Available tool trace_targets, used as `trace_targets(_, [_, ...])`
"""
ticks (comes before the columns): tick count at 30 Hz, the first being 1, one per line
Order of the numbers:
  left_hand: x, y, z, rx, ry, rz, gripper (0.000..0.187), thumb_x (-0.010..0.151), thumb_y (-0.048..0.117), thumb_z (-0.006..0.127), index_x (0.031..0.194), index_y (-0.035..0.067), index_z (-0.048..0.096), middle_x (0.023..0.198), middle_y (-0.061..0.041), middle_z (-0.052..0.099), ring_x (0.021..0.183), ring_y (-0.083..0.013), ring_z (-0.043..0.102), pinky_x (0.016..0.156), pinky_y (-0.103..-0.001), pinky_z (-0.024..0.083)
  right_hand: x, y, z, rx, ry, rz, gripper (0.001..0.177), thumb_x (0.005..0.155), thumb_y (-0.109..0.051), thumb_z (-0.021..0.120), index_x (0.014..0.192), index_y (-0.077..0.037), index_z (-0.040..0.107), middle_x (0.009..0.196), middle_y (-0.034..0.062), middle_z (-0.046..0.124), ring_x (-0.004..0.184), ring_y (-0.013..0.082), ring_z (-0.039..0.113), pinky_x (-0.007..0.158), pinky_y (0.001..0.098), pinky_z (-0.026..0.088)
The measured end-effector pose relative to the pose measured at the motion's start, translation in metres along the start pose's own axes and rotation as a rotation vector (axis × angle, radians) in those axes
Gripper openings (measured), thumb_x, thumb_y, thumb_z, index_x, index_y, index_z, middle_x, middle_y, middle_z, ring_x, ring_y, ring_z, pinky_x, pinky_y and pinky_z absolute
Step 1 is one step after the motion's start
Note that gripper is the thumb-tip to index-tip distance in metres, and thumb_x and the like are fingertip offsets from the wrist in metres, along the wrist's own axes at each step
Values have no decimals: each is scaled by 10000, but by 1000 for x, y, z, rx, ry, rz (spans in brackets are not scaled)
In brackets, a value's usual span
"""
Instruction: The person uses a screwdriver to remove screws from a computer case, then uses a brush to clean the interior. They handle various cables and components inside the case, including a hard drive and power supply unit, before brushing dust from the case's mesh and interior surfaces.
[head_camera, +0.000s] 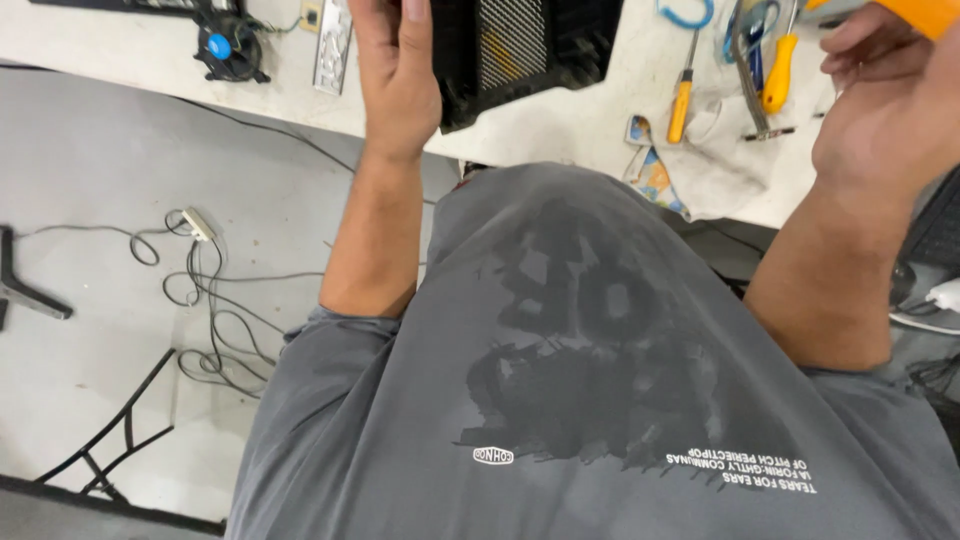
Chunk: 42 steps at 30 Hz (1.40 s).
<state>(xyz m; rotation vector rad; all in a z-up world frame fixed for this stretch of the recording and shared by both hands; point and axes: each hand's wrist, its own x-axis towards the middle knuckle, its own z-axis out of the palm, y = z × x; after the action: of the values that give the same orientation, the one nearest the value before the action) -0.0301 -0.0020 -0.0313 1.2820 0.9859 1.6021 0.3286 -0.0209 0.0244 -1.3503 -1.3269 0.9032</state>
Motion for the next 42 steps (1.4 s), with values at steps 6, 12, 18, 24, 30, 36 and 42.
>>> trace_targets(6, [5,2,13,19,63,-116,440,1052,279,389,1440,127,249,1501,-20,281,1429,-130,239,1235,-298,194,8,-72,32,138,-99,-502,437,1026,-426,338,1160,-28,460,909,152,386,712,264,394,605,388,358])
trace_targets(12, [22,54,32,-105,26,-246,502,1003,305,360,1424,77,211,1499,-69,220,1421,-176,177,1205,-313,149,11,-124,56,-358,-49,-830,357,987,-175,428,1032,154,559,683,250,570,704,376,541,646,427,435])
trace_targets(18, [20,64,46,-69,-24,-218,465,1006,270,316,1415,74,214,1488,-77,227,1409,-173,184,1196,-318,152,29,-156,81,-294,-158,-902,229,930,-19,537,1098,124,599,863,285,577,767,355,612,640,364,468])
trace_targets(24, [20,58,51,11,-104,-140,462,1014,279,314,1424,102,195,1501,-97,198,1423,-197,156,1200,-332,125,38,-177,111,-315,-153,-860,316,1020,-121,408,1212,114,499,1000,296,638,824,351,674,734,365,510])
trace_targets(30, [17,52,54,19,-96,-132,478,1011,304,306,1425,94,189,1497,-97,209,1420,-211,175,1194,-346,163,36,-187,118,-327,-307,-818,232,948,25,478,1136,116,577,890,201,650,848,340,626,804,390,497])
trace_targets(36, [13,43,48,36,-76,-95,507,1006,322,315,1423,65,183,1494,-118,213,1415,-208,184,1194,-346,164,30,-179,130,-186,-308,-750,264,944,-18,455,1180,73,530,985,221,654,869,290,654,843,367,513])
trace_targets(42, [8,35,36,-11,13,-158,469,1006,262,291,1418,65,181,1491,-105,200,1405,-188,167,1182,-316,149,33,-170,119,-183,-426,-644,255,946,-31,452,1099,115,594,858,203,644,734,252,629,677,313,503])
